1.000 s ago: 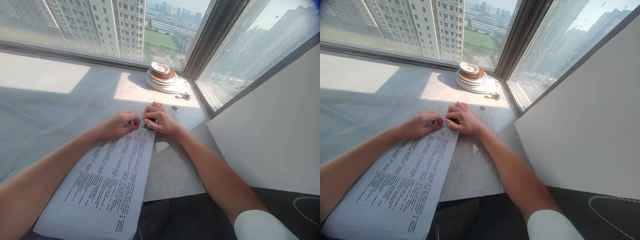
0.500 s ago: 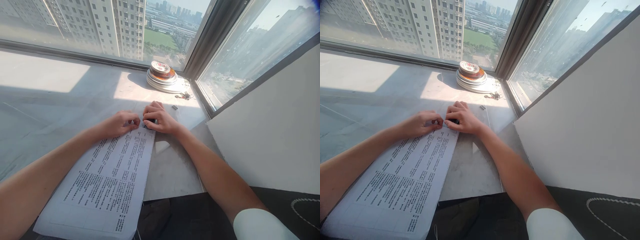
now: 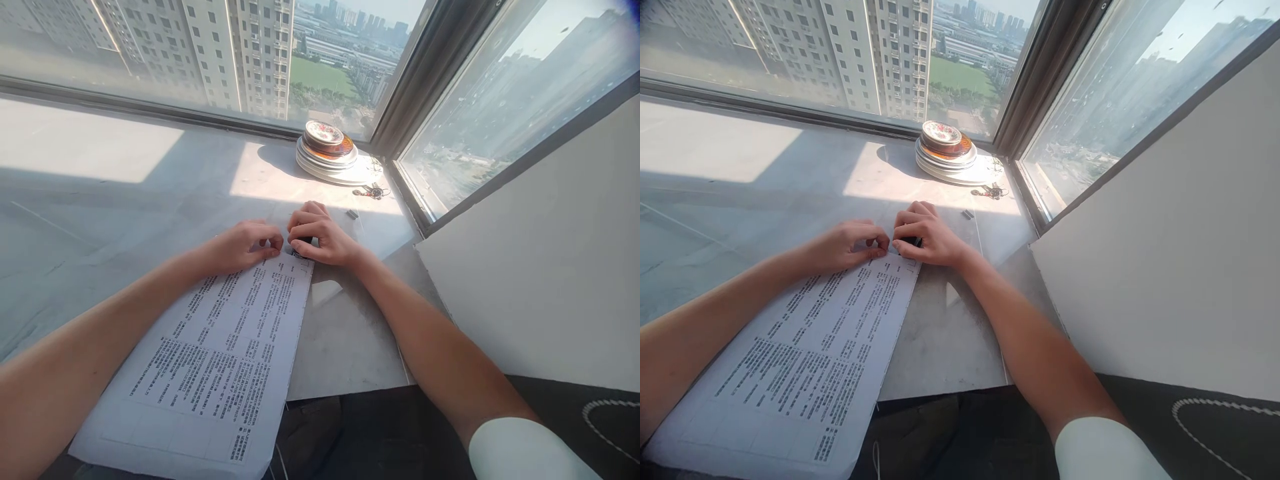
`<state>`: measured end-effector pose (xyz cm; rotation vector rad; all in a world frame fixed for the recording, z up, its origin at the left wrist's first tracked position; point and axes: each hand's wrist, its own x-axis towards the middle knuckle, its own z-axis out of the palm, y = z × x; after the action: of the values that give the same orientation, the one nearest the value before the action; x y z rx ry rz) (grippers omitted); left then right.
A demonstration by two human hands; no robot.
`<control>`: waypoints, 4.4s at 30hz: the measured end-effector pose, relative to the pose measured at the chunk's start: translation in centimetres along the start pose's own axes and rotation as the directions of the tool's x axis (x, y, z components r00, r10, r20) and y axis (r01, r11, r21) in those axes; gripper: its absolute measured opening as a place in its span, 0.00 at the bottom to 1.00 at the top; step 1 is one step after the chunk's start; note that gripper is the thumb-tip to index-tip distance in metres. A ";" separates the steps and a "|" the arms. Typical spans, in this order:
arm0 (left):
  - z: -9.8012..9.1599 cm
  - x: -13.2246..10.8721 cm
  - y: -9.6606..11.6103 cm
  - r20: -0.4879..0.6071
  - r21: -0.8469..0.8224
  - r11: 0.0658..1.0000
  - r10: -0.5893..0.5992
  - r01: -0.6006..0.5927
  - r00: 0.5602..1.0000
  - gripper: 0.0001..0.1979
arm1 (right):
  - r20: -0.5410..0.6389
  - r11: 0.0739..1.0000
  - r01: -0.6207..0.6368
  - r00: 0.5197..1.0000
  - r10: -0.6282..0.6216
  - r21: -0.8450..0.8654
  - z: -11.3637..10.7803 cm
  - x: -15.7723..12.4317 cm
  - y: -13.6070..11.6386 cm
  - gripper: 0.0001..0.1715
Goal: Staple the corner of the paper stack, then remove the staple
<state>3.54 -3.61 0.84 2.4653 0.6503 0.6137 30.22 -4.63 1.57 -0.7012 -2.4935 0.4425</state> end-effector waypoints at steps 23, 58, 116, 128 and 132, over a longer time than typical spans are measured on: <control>0.1 0.1 0.2 0.001 -0.003 1.000 -0.003 0.003 1.000 0.05 | 0.006 1.000 0.022 1.000 -0.022 0.000 0.1 0.2 -0.2 0.16; 0.2 0.0 0.1 -0.015 -0.019 0.995 -0.094 0.094 0.995 0.03 | 0.023 0.992 0.031 0.999 -0.028 -0.119 0.5 -0.2 -0.4 0.18; -1.0 -1.0 -0.2 0.215 0.232 0.962 0.095 -0.146 0.972 0.18 | -0.417 0.746 -0.503 0.848 0.328 -0.437 -0.4 -0.7 3.1 0.21; -0.6 -0.8 -1.3 0.047 0.287 0.947 -0.161 0.141 0.986 0.22 | -0.415 0.738 -0.580 0.799 0.435 -0.343 -0.9 -1.2 2.8 0.16; -0.5 -1.0 -1.7 0.038 0.301 0.945 -0.147 0.129 0.988 0.23 | -0.438 0.689 -0.662 0.734 0.518 -0.294 -0.8 -1.1 2.7 0.17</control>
<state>1.98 -2.69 0.02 2.6716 0.9425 0.4092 32.58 -2.90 0.63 -1.6596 -1.9973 -0.0398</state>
